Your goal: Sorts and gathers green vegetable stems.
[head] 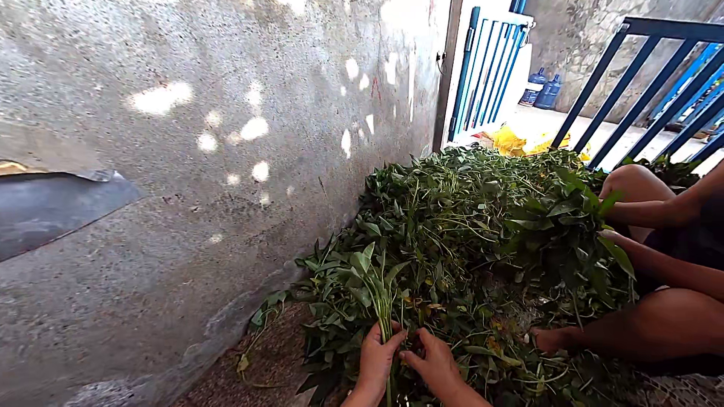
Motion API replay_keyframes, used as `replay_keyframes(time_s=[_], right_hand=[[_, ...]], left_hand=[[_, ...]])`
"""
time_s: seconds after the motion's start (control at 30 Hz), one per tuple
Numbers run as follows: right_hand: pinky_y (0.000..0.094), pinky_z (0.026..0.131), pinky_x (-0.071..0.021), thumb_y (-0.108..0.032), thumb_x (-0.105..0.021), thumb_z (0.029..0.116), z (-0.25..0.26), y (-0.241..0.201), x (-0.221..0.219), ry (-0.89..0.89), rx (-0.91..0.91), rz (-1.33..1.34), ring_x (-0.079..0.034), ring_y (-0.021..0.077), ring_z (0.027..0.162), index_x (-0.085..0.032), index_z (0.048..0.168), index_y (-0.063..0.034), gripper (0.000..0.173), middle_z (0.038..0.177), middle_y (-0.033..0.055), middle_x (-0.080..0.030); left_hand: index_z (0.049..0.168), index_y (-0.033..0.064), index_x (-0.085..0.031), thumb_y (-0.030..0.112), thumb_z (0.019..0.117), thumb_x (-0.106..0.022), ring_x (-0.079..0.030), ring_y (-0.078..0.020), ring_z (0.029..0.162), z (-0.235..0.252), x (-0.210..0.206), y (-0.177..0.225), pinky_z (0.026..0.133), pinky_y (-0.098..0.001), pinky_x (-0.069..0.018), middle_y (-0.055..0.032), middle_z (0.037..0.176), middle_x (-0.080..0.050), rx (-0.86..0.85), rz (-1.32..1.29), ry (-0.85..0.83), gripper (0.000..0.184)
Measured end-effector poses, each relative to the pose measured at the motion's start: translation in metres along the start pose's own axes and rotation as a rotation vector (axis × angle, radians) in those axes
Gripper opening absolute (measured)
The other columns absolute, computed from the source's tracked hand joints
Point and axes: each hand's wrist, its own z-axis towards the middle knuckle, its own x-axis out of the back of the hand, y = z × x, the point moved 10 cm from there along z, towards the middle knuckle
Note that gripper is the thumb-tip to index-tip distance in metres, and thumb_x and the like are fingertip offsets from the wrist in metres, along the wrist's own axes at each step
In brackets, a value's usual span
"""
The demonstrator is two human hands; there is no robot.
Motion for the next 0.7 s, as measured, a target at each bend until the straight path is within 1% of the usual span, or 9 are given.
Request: replay_keyframes(time_s=[0.1, 0.3, 0.4, 0.47, 0.5, 0.57, 0.63, 0.67, 0.7], right_hand=[[0.0424, 0.088, -0.0548, -0.03, -0.063, 0.0997, 0.002, -0.003, -0.002, 0.036, 0.009, 0.022, -0.068, 0.0249, 0.092, -0.068, 0.118, -0.0015, 0.034, 0.104, 0.0145, -0.071], [0.0384, 0.082, -0.0564, -0.022, -0.057, 0.0993, 0.005, 0.005, -0.006, 0.123, 0.012, 0.203, -0.069, 0.0194, 0.086, -0.07, 0.112, -0.0026, 0.027, 0.097, 0.0113, -0.072], [0.0385, 0.076, -0.0569, -0.018, -0.055, 0.1012, 0.005, 0.02, -0.009, 0.122, -0.119, 0.356, -0.067, 0.0191, 0.078, -0.068, 0.111, -0.0001, 0.024, 0.095, 0.012, -0.069], [0.0407, 0.075, -0.0576, -0.016, -0.053, 0.1016, 0.004, 0.033, -0.012, 0.079, -0.219, 0.34, -0.068, 0.0217, 0.078, -0.065, 0.112, 0.001, 0.024, 0.095, 0.0137, -0.069], [0.0446, 0.08, -0.0569, -0.017, -0.052, 0.1012, 0.004, 0.04, -0.015, 0.009, -0.258, 0.25, -0.069, 0.0252, 0.085, -0.065, 0.114, 0.0011, 0.026, 0.099, 0.0158, -0.069], [0.0554, 0.096, -0.0515, -0.02, -0.05, 0.1022, 0.0, 0.048, -0.019, -0.244, -0.334, -0.066, -0.067, 0.0345, 0.109, -0.066, 0.122, 0.0004, 0.033, 0.116, 0.0217, -0.069], [0.0629, 0.102, -0.0472, -0.023, -0.05, 0.1029, -0.006, 0.051, -0.014, -0.431, -0.372, -0.369, -0.061, 0.0392, 0.124, -0.067, 0.126, -0.003, 0.035, 0.128, 0.0227, -0.066], [0.0625, 0.102, -0.0479, -0.023, -0.05, 0.1026, -0.006, 0.047, -0.007, -0.412, -0.349, -0.437, -0.061, 0.0387, 0.125, -0.067, 0.125, -0.0037, 0.035, 0.13, 0.0217, -0.066], [0.0579, 0.103, -0.0495, -0.022, -0.049, 0.1035, -0.004, 0.037, 0.003, -0.31, -0.283, -0.426, -0.062, 0.0358, 0.124, -0.068, 0.124, -0.0036, 0.033, 0.129, 0.0198, -0.066]], left_hand=[[0.105, 0.0001, -0.066, -0.001, 0.088, -0.074, -0.059, -0.011, 0.063, -0.001, 0.002, -0.001, 0.053, -0.0227, -0.0472, -0.0078, 0.087, -0.068, -0.006, 0.041, 0.004, 0.019], [0.109, 0.0005, -0.066, -0.001, 0.0881, -0.074, -0.059, -0.0107, 0.064, -0.004, 0.003, 0.0, 0.053, -0.0225, -0.0467, -0.0076, 0.09, -0.069, -0.011, 0.045, 0.013, 0.023], [0.115, -0.0007, -0.064, -0.001, 0.0905, -0.071, -0.057, -0.0102, 0.061, -0.001, 0.006, 0.001, 0.052, -0.0219, -0.0453, -0.0074, 0.088, -0.068, -0.001, 0.033, 0.031, 0.025], [0.116, -0.0012, -0.064, -0.002, 0.0924, -0.069, -0.056, -0.0095, 0.059, 0.003, 0.01, 0.002, 0.051, -0.021, -0.0444, -0.0076, 0.088, -0.068, 0.01, 0.02, 0.049, 0.024], [0.116, -0.0016, -0.064, -0.002, 0.0937, -0.067, -0.055, -0.0096, 0.059, 0.006, 0.012, 0.002, 0.05, -0.0209, -0.0443, -0.0083, 0.088, -0.068, 0.018, 0.01, 0.05, 0.022], [0.115, -0.0022, -0.064, -0.002, 0.0957, -0.064, -0.054, -0.01, 0.056, 0.01, 0.016, -0.001, 0.049, -0.0211, -0.0436, -0.009, 0.086, -0.067, 0.053, -0.007, 0.052, 0.019], [0.113, -0.0024, -0.064, -0.002, 0.097, -0.061, -0.053, -0.0102, 0.053, 0.011, 0.017, -0.005, 0.046, -0.0211, -0.0426, -0.0097, 0.084, -0.066, 0.112, -0.022, 0.057, 0.017], [0.113, -0.0026, -0.063, -0.002, 0.0978, -0.06, -0.052, -0.0104, 0.052, 0.011, 0.017, -0.007, 0.045, -0.0212, -0.0422, -0.0101, 0.083, -0.066, 0.137, -0.027, 0.055, 0.016], [0.113, -0.0025, -0.063, -0.001, 0.0989, -0.058, -0.052, -0.0103, 0.052, 0.011, 0.016, -0.01, 0.045, -0.021, -0.0419, -0.0099, 0.082, -0.066, 0.159, -0.025, 0.048, 0.015]])
